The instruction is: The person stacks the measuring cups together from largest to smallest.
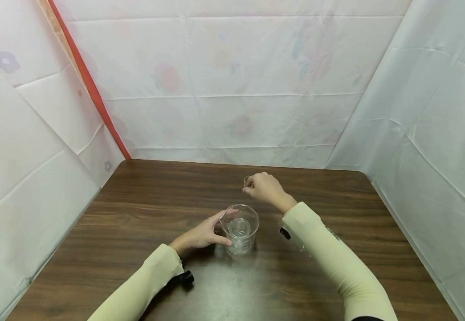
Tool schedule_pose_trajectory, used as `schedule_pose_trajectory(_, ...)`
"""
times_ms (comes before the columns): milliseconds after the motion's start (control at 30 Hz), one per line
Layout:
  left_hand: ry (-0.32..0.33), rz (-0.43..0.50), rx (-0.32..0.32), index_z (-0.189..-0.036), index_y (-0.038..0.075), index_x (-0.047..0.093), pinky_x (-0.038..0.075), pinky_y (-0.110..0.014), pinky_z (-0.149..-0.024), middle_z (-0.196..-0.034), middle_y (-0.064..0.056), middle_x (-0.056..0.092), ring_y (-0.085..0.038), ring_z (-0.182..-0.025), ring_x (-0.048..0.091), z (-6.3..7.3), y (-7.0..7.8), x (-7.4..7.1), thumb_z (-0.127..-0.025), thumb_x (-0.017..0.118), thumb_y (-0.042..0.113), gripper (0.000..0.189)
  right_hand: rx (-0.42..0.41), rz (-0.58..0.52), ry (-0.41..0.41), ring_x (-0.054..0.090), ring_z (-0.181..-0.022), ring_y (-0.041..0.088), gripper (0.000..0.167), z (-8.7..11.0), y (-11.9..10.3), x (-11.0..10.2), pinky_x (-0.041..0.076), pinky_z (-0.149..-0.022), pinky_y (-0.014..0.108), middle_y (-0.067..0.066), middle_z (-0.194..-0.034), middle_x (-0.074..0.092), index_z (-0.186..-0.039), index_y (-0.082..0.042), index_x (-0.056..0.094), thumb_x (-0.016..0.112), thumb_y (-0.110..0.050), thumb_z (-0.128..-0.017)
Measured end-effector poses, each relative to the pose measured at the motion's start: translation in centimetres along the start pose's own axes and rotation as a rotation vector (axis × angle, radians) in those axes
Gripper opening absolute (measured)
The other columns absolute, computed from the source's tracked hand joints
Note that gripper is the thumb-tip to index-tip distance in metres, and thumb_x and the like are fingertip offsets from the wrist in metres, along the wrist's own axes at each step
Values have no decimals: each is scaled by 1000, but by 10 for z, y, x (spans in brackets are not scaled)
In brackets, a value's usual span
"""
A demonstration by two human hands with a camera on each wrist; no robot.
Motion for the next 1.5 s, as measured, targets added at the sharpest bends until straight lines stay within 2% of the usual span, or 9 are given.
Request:
schedule_pose_trajectory(233, 17, 6, -19, -153, 16, 30, 45, -47, -102, -156, -2, 37, -26, -119, 56, -2, -2, 2, -81, 80, 16, 88, 44, 12, 30, 65, -68, 13, 20, -6, 7, 2, 53, -66, 33, 4, -86, 75, -95, -7, 75, 68, -26, -90)
schedule_pose_trajectory(367, 6, 6, -27, -153, 11, 27, 43, -50, -103, -157, -9, 35, -30, -116, 57, -2, 0, 2, -81, 79, 13, 89, 63, 24, 66, 64, -79, 19, 22, -8, 10, 2, 53, -71, 37, 8, -94, 71, -98, -6, 75, 69, -26, -90)
schedule_pose_trajectory(633, -17, 3, -22, -151, 7, 31, 45, -44, -102, -154, -17, 38, -29, -115, 57, 7, 32, -4, -82, 78, 13, 84, 102, 27, 81, 62, -91, 25, 33, -12, 18, 6, 52, -78, 42, 12, -101, 66, -108, -3, 72, 68, -30, -91)
schedule_pose_trajectory(767, -15, 0, -17, -151, 7, 31, 45, -40, -101, -153, -17, 38, -28, -121, 55, 9, 38, -4, -82, 79, 14, 84, 126, 12, 68, 62, -91, 26, 37, -14, 21, 8, 52, -80, 43, 13, -102, 67, -113, 0, 69, 68, -30, -91)
schedule_pose_trajectory(933, -20, 6, -31, -151, 7, 31, 44, -41, -103, -155, -15, 36, -28, -129, 49, 9, 38, -5, -83, 78, 15, 83, 164, -6, 54, 64, -95, 29, 39, -19, 26, 12, 52, -82, 45, 18, -108, 68, -116, 1, 67, 67, -29, -92)
schedule_pose_trajectory(1167, -31, 14, -16, -152, 3, 28, 43, -42, -104, -156, -17, 34, -31, -136, 43, 8, 37, -5, -84, 77, 14, 85, 197, -24, 60, 67, -99, 34, 41, -26, 34, 19, 53, -84, 47, 21, -114, 69, -116, 3, 66, 67, -31, -92)
schedule_pose_trajectory(1267, -27, 25, -14, -152, 3, 27, 43, -43, -104, -156, -17, 34, -32, -139, 40, 7, 33, -3, -84, 77, 12, 85, 209, -35, 70, 67, -98, 33, 41, -28, 37, 23, 53, -84, 46, 19, -111, 70, -114, 3, 67, 67, -32, -92)
schedule_pose_trajectory(1333, -17, 27, 1, -152, 5, 28, 44, -39, -103, -156, -14, 36, -30, -138, 41, 4, 22, -1, -83, 78, 13, 85, 213, -42, 82, 67, -95, 32, 40, -30, 38, 25, 53, -83, 46, 18, -108, 70, -113, 2, 68, 68, -32, -92)
schedule_pose_trajectory(1500, -20, 24, 2, -152, 3, 27, 44, -40, -103, -155, -15, 36, -30, -139, 41, 2, 17, -1, -83, 78, 11, 86, 220, -55, 102, 67, -89, 30, 38, -34, 40, 29, 53, -78, 44, 16, -102, 70, -109, 2, 69, 69, -32, -91)
Point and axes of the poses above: each hand's wrist, its own z-axis away from the middle knuckle, its own x-axis out of the palm, y = z × x, the point moved 4 cm from there along -z, towards the middle knuckle
